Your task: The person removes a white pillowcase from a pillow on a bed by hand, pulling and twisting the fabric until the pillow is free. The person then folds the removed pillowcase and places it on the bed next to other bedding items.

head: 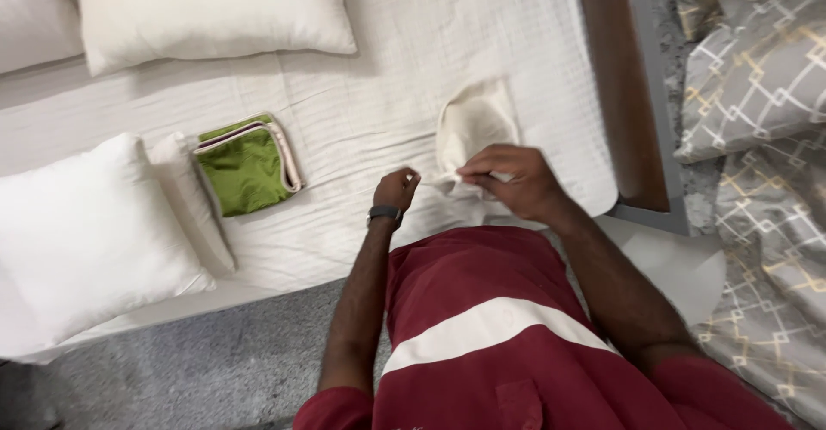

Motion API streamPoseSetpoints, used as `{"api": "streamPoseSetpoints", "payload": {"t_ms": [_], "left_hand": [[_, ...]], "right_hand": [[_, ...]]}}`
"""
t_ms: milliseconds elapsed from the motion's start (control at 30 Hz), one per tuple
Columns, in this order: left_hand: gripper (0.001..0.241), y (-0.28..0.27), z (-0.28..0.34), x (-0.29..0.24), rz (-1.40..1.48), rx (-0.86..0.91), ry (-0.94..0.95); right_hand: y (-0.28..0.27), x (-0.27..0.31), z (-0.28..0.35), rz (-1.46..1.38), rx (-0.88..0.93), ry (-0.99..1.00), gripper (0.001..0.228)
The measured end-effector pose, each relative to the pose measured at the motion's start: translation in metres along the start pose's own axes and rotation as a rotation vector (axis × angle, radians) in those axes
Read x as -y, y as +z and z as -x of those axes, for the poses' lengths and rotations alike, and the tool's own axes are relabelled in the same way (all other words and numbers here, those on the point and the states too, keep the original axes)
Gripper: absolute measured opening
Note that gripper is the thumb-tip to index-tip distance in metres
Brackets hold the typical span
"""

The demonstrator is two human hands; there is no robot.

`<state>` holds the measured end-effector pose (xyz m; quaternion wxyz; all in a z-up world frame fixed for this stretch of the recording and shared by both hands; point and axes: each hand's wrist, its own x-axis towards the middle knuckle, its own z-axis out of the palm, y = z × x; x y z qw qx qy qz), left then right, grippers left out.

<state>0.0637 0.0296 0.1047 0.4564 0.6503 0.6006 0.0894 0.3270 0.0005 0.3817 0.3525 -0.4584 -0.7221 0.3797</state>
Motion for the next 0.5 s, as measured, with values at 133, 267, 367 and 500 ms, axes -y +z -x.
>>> {"api": "streamPoseSetpoints", "payload": {"t_ms": [133, 267, 367, 500], "left_hand": [[0.030, 0.035, 0.005, 0.022, 0.170, 0.096, 0.149], [0.045, 0.020, 0.023, -0.026, 0.850, 0.352, 0.105], [0.049, -0.015, 0.041, -0.084, 1.041, 0.423, 0.019], [0.043, -0.004, 0.034, -0.078, 0.838, 0.313, 0.182]], "right_hand": [[-0.054, 0.010, 0.004, -0.076, -0.164, 0.037, 0.014], [-0.083, 0.030, 0.005, 0.001, -0.290, 0.115, 0.014], [-0.087, 0.033, 0.006, 0.045, -0.313, 0.122, 0.015], [-0.089, 0.036, 0.007, 0.054, -0.343, 0.124, 0.014]]}}
